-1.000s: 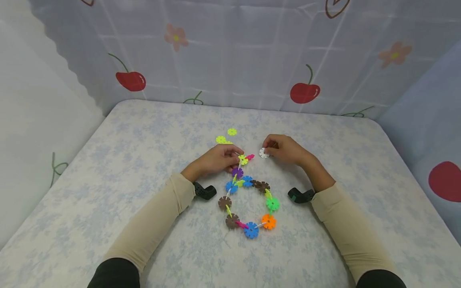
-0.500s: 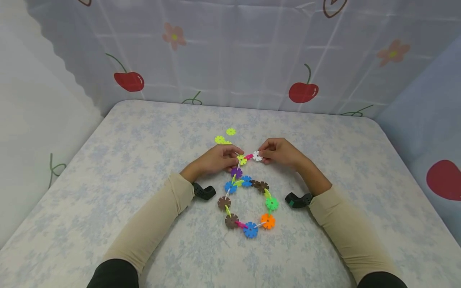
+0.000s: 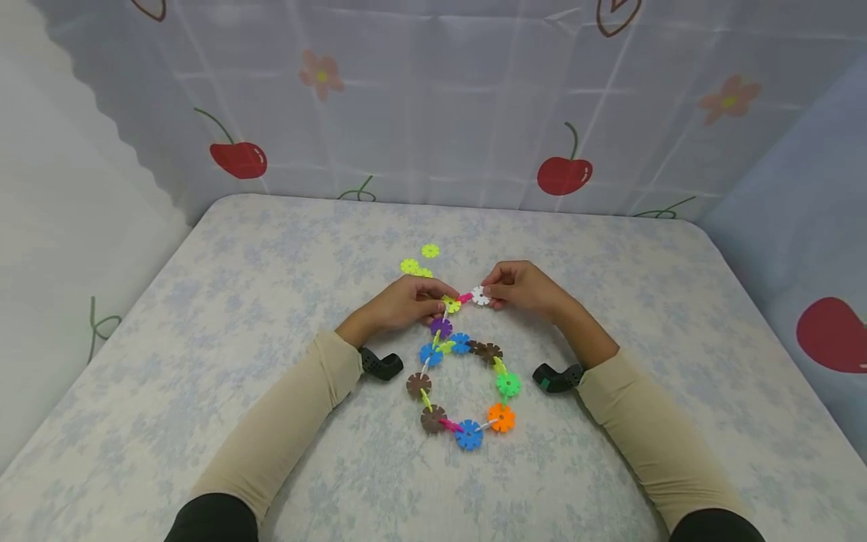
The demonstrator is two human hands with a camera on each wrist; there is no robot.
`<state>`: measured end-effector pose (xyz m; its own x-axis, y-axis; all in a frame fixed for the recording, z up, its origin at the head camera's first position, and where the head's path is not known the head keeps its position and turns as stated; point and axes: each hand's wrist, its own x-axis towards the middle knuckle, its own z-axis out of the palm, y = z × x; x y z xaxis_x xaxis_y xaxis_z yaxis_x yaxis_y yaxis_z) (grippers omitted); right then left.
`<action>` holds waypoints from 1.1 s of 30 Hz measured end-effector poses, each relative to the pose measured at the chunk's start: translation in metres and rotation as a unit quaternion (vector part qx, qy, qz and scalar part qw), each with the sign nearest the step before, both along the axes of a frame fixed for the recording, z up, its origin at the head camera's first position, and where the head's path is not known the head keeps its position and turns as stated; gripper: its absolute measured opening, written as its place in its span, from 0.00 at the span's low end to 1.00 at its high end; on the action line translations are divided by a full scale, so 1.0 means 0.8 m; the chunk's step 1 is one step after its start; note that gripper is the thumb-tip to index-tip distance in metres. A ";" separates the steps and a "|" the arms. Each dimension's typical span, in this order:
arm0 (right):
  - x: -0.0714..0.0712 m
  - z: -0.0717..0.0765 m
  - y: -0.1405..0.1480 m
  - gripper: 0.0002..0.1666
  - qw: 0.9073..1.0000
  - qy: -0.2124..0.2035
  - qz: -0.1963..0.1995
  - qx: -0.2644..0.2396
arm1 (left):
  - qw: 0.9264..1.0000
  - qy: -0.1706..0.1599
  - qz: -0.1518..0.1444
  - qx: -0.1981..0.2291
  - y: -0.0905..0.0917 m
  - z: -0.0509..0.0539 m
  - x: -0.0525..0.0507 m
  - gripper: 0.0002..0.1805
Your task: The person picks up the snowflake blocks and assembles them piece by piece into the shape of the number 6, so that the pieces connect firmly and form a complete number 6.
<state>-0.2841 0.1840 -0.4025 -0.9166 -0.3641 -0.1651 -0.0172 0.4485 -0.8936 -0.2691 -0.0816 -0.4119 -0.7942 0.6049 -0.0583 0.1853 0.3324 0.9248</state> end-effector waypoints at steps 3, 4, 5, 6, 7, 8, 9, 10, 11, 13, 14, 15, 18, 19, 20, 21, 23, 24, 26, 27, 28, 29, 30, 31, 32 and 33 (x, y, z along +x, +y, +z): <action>0.001 0.001 -0.001 0.06 1.000 0.001 0.004 -0.004 | 1.000 0.005 -0.004 -0.002 0.000 0.000 0.001 0.14; 0.002 0.000 -0.002 0.06 1.000 0.003 0.005 -0.007 | 1.000 0.007 -0.004 -0.002 0.000 -0.001 0.001 0.14; 0.002 -0.001 -0.002 0.07 1.000 0.004 0.006 -0.010 | 1.000 0.008 -0.004 -0.003 0.001 -0.001 0.001 0.15; 0.002 -0.002 -0.003 0.07 1.000 0.007 0.007 -0.012 | 1.000 0.008 -0.005 -0.003 0.001 -0.001 0.001 0.15; 0.002 -0.002 -0.003 0.07 1.000 0.008 0.008 -0.014 | 1.000 0.009 -0.005 -0.002 0.001 -0.002 0.001 0.15; 0.002 -0.003 -0.004 0.07 1.000 0.010 0.007 -0.016 | 1.000 0.010 -0.006 -0.003 0.002 -0.002 0.001 0.15; 0.002 -0.004 -0.005 0.07 1.000 0.014 0.007 -0.017 | 1.000 0.012 -0.005 -0.003 0.002 -0.002 0.001 0.15; 0.002 -0.004 -0.005 0.07 1.000 0.016 0.007 -0.017 | 1.000 0.013 -0.005 -0.003 0.002 -0.002 0.001 0.15; 0.002 -0.004 -0.005 0.06 1.000 0.017 0.006 -0.018 | 1.000 0.014 -0.005 -0.004 0.002 -0.003 0.000 0.15; 0.002 -0.003 -0.007 0.06 1.000 0.016 0.006 -0.021 | 1.000 0.016 -0.004 -0.002 0.002 -0.003 0.000 0.15; 0.002 -0.003 -0.008 0.06 1.000 0.016 0.006 -0.021 | 1.000 0.017 -0.004 -0.002 0.002 -0.003 0.000 0.15; 0.002 -0.002 -0.008 0.06 1.000 0.015 0.005 -0.021 | 1.000 0.016 -0.003 -0.001 0.002 -0.003 0.000 0.15; 0.002 -0.001 -0.010 0.06 1.000 0.010 -0.001 -0.016 | 1.000 0.013 -0.001 0.003 0.002 -0.003 0.000 0.15; 0.002 -0.001 -0.011 0.06 1.000 0.009 -0.003 -0.014 | 1.000 0.013 0.001 0.003 0.002 -0.004 0.000 0.15; 0.001 0.000 -0.011 0.05 1.000 0.008 -0.006 -0.013 | 1.000 0.014 0.002 0.003 0.002 -0.003 0.000 0.15; 0.001 0.000 -0.012 0.05 1.000 0.007 -0.008 -0.013 | 1.000 0.014 0.004 0.003 0.002 -0.003 0.000 0.14; 0.001 0.000 -0.013 0.06 1.000 0.006 -0.009 -0.016 | 1.000 0.016 0.008 0.002 0.002 -0.003 0.000 0.14; 0.001 -0.001 -0.014 0.06 1.000 0.005 -0.009 -0.018 | 1.000 0.016 0.009 0.001 0.003 -0.003 0.001 0.14; 0.001 -0.001 -0.015 0.06 1.000 0.002 -0.010 -0.022 | 1.000 0.012 0.013 0.000 0.003 -0.002 0.001 0.14; 0.001 -0.001 -0.016 0.06 1.000 0.001 -0.011 -0.022 | 1.000 0.010 0.015 0.000 0.003 -0.002 0.001 0.14; 0.001 -0.001 -0.016 0.07 1.000 -0.001 -0.011 -0.020 | 1.000 0.007 0.016 -0.001 0.003 -0.002 0.001 0.14; 0.001 -0.001 -0.017 0.07 1.000 -0.001 -0.013 -0.018 | 1.000 0.005 0.018 -0.002 0.003 -0.002 0.001 0.14; 0.001 -0.001 -0.017 0.07 1.000 -0.002 -0.013 -0.016 | 1.000 0.001 0.018 -0.002 0.003 -0.002 0.001 0.14; 0.001 -0.001 -0.017 0.07 1.000 -0.003 -0.013 -0.015 | 1.000 0.000 0.019 -0.002 0.003 -0.002 0.001 0.14; 0.001 -0.001 -0.017 0.07 1.000 -0.002 -0.013 -0.013 | 1.000 -0.002 0.019 -0.002 0.003 -0.002 0.001 0.14; 0.001 -0.002 -0.016 0.07 1.000 -0.001 -0.012 -0.012 | 1.000 -0.003 0.018 -0.001 0.003 -0.002 0.001 0.14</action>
